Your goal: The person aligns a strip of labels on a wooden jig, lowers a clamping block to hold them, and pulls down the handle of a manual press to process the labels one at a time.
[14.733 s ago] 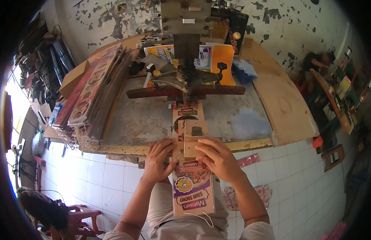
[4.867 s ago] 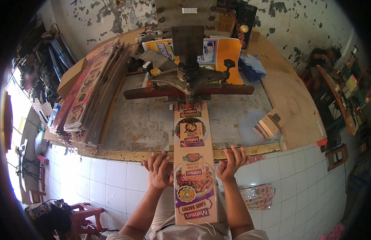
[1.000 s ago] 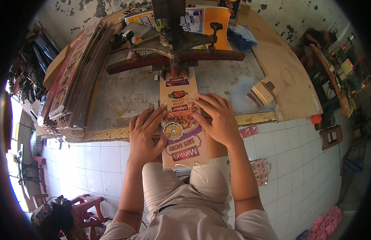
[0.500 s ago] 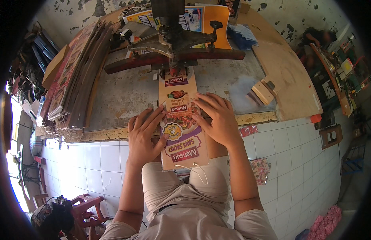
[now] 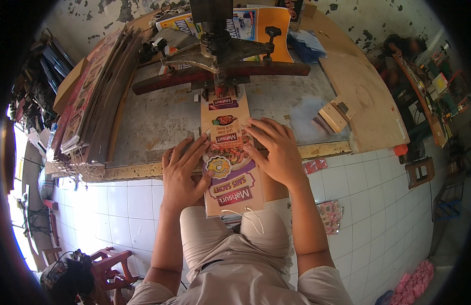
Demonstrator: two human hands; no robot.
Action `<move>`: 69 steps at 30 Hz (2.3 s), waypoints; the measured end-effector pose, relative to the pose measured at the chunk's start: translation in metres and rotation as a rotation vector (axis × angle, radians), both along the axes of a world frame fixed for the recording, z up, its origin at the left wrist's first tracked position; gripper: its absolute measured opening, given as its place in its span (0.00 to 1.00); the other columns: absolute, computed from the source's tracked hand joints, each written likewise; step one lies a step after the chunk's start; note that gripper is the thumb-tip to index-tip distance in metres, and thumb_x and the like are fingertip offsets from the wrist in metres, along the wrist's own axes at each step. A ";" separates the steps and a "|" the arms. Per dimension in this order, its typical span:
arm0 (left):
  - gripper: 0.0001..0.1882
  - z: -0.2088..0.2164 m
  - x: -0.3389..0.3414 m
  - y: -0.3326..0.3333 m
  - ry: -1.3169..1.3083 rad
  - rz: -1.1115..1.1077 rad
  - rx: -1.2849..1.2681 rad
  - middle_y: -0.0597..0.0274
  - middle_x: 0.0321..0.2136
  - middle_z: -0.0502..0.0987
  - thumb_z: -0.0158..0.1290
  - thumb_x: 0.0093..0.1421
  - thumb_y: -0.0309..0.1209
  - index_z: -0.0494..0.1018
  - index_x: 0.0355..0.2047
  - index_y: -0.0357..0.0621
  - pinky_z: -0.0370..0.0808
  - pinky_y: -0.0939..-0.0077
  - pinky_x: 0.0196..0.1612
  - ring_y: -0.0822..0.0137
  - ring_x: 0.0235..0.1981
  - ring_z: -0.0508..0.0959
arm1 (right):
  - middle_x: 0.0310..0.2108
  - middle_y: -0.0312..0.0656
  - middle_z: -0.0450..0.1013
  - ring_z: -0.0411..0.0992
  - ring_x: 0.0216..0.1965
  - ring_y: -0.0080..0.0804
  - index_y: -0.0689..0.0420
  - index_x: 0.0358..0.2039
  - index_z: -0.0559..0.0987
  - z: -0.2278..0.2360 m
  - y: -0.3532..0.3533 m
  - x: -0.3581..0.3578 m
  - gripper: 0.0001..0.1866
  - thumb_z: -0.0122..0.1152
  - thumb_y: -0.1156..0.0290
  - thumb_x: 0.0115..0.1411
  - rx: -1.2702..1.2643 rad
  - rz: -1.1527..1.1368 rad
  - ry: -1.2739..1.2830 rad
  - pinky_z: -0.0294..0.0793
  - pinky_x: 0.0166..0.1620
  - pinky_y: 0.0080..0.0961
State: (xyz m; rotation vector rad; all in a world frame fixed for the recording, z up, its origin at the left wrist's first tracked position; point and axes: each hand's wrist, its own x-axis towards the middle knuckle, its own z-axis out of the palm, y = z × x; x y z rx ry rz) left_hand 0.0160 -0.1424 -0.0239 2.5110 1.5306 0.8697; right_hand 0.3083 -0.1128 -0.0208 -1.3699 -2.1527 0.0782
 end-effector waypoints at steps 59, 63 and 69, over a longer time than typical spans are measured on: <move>0.37 0.002 0.000 -0.001 -0.020 -0.007 0.024 0.66 0.73 0.76 0.65 0.58 0.41 0.79 0.68 0.46 0.64 0.46 0.74 0.51 0.73 0.72 | 0.70 0.37 0.78 0.70 0.73 0.43 0.53 0.64 0.85 0.000 -0.003 -0.001 0.25 0.73 0.59 0.70 -0.004 0.010 0.077 0.64 0.75 0.46; 0.36 0.001 0.001 -0.001 -0.028 -0.016 0.025 0.66 0.74 0.76 0.64 0.61 0.41 0.78 0.70 0.48 0.62 0.47 0.75 0.50 0.74 0.72 | 0.68 0.41 0.78 0.72 0.71 0.47 0.54 0.62 0.86 -0.001 -0.006 0.016 0.21 0.72 0.60 0.72 0.055 0.008 0.303 0.69 0.72 0.46; 0.33 -0.002 -0.017 -0.001 -0.141 -0.150 0.033 0.57 0.72 0.77 0.61 0.68 0.46 0.77 0.69 0.42 0.67 0.49 0.71 0.49 0.71 0.74 | 0.61 0.46 0.78 0.74 0.66 0.49 0.54 0.61 0.85 0.006 -0.005 0.104 0.19 0.71 0.66 0.72 0.366 -0.479 0.213 0.71 0.70 0.50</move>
